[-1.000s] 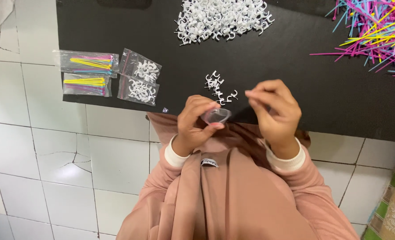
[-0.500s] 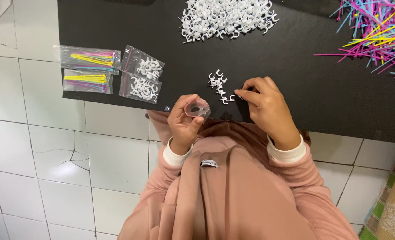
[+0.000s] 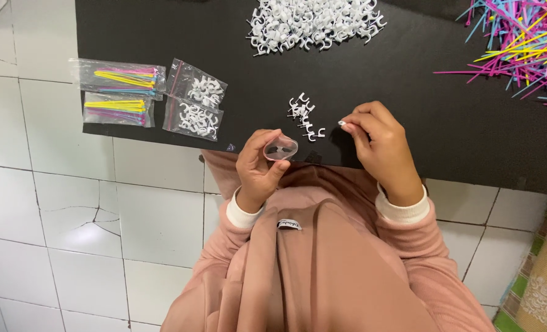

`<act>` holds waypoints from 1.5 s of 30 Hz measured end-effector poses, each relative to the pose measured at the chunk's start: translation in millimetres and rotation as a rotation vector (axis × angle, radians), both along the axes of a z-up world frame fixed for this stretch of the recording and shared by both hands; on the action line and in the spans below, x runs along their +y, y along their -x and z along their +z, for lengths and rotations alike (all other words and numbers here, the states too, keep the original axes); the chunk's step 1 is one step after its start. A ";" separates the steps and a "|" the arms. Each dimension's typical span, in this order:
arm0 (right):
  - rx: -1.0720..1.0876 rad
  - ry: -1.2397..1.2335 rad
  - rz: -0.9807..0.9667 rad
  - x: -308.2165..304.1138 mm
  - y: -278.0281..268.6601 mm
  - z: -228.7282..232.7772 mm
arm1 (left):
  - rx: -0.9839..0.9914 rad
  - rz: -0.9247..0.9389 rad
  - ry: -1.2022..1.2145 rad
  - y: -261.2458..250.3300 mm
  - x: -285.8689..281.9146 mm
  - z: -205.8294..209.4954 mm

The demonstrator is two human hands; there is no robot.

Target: Picking up small plastic clips and placing them into a plastic bag

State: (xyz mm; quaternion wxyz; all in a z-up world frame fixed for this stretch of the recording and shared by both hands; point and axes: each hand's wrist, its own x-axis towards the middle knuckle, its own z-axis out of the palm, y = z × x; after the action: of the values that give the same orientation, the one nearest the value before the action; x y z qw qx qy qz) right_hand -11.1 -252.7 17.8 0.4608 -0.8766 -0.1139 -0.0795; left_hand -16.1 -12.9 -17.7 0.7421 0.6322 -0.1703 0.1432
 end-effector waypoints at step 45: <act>-0.021 0.253 0.062 27.6 -5.0 4.7 | -0.120 0.047 -0.082 -12.3 5.0 -1.3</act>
State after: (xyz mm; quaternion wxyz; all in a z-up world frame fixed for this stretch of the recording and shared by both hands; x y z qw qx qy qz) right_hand -6.1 -225.1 22.5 0.3478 -0.9228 -0.1549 -0.0592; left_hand -3.7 -7.9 -19.1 0.7004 0.6562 -0.2055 0.1912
